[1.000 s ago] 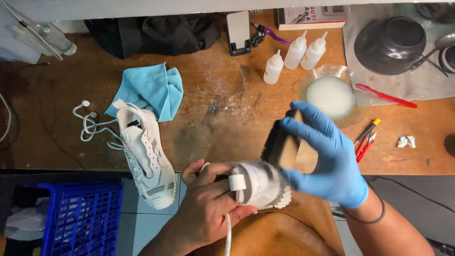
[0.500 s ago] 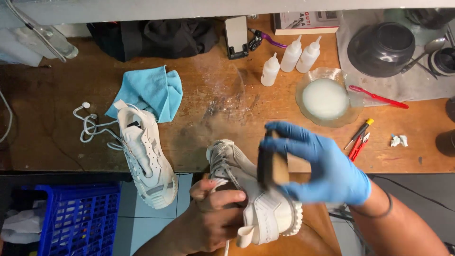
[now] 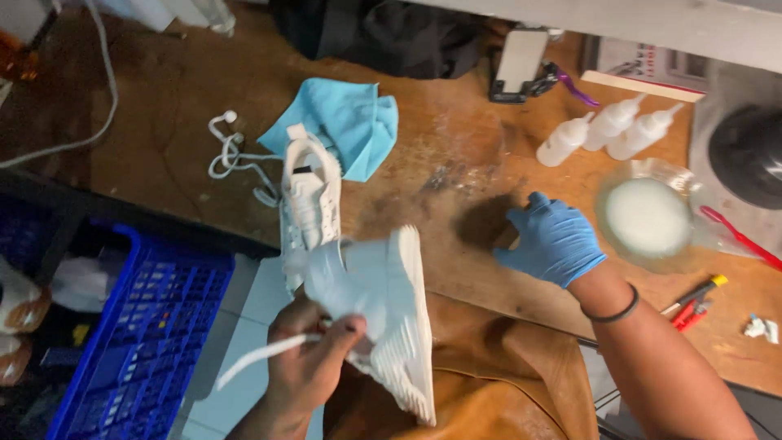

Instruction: The person scrubs a white sneaker with a brush dipped in soapy water, then wipes it with a cloth. They repeat the process on the second sneaker and finish by threading a lace through the eyelets.

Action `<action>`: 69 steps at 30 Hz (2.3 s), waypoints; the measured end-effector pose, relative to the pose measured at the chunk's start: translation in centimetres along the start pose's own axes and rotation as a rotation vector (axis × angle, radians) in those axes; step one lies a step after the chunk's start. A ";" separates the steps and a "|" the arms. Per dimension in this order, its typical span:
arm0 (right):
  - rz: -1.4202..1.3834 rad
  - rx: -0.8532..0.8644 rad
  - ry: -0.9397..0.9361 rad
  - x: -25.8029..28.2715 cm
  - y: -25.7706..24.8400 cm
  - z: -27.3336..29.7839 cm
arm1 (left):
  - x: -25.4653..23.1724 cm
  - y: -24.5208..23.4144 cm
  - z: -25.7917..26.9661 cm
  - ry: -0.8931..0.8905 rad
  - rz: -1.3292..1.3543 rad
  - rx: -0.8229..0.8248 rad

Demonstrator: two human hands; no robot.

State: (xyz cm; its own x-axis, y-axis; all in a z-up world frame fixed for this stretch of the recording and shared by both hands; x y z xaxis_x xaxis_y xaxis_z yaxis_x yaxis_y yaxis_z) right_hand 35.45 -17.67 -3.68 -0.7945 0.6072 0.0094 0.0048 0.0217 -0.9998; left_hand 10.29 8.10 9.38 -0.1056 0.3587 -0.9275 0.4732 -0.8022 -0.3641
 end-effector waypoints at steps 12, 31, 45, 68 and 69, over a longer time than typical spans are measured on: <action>-0.427 -0.101 -0.229 9.1 -0.2 -26.0 | 15.5 2.0 -3.4 -0.558 0.764 -0.022; -0.550 -0.499 -0.534 14.5 -14.4 -1.8 | 9.9 9.3 -6.9 0.053 -0.130 0.407; -1.081 -0.289 0.468 6.8 -7.2 17.5 | 8.4 10.5 -6.4 -0.838 0.383 0.311; -0.902 -0.149 -0.477 16.5 -5.4 16.8 | 7.9 12.6 -7.0 -0.633 0.431 0.587; -1.207 -0.116 0.003 12.7 -3.7 17.1 | 6.8 12.5 -7.3 -0.521 0.242 0.642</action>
State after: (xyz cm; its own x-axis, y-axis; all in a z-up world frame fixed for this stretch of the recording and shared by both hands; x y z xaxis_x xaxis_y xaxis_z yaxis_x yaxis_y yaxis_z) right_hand 14.95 -23.60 -0.17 -0.3242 0.1491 0.9342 -0.6833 0.6460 -0.3402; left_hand 21.92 3.95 -0.83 -0.5277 0.0040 -0.8494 -0.0353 -0.9992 0.0172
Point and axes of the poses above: each hand's wrist, its own z-axis away from the middle knuckle, its own y-axis out of the palm, x = y × z, the point moved 8 cm from there along -z, towards the middle knuckle, and after that the axes turned 12 degrees about -y, right-handed, at the moved point
